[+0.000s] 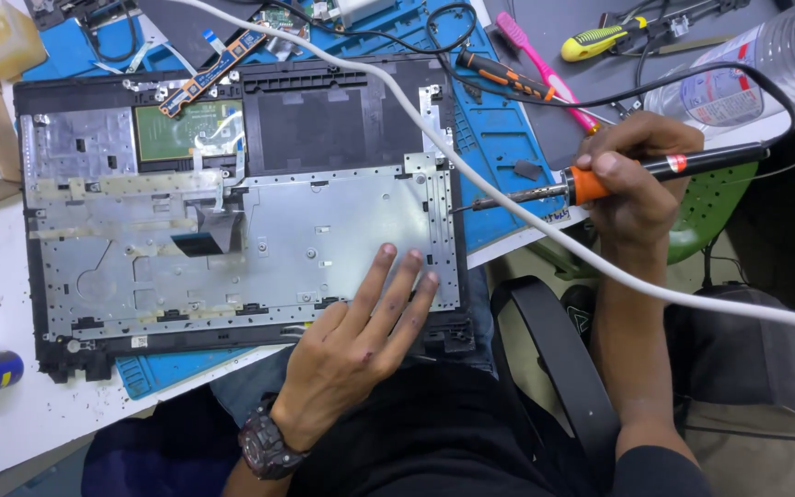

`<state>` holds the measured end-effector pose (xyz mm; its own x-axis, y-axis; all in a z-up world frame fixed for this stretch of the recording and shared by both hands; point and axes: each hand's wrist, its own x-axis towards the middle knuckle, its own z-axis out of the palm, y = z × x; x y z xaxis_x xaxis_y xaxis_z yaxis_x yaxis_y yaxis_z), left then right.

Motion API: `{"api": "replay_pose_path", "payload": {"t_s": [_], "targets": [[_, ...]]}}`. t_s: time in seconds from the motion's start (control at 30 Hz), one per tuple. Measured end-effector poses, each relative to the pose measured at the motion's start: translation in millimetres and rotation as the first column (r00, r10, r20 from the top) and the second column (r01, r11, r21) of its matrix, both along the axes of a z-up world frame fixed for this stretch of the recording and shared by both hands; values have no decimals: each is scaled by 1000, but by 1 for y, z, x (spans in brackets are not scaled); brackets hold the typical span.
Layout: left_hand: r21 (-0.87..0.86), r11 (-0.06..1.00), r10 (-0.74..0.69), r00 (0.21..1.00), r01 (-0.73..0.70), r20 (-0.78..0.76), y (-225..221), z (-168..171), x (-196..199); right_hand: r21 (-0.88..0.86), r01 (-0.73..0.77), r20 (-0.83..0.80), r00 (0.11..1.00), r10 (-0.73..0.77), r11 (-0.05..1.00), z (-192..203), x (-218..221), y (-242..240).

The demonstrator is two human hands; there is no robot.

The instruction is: Repairing a laptop by using a soldering iron to melt plastic rivets on the internal frame.

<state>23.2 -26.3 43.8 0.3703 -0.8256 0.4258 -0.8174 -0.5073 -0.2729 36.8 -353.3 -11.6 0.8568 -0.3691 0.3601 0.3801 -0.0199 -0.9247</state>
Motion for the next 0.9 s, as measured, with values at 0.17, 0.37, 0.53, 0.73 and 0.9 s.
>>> {"api": "replay_pose_path", "payload": {"t_s": [0.17,0.37,0.53,0.73,0.9], "targets": [[24,997,-78,995,80,-64,-10,3,13,-21,-5,-11,1000,5,1000,4,-3,3],[88,995,-45,992,56,-119,-9,-3,13,18,-154,60,986,153,988,-6,-3,-7],[90,992,-68,977,88,-202,-7,-9,16,-99,-239,47,968,245,966,-1,-4,-12],[91,991,-77,976,97,-205,-4,-10,14,-252,-194,16,979,205,948,-2,-10,-9],[104,988,-89,974,112,-207,-3,-15,15,-168,-130,45,989,139,977,-7,-12,0]]}}
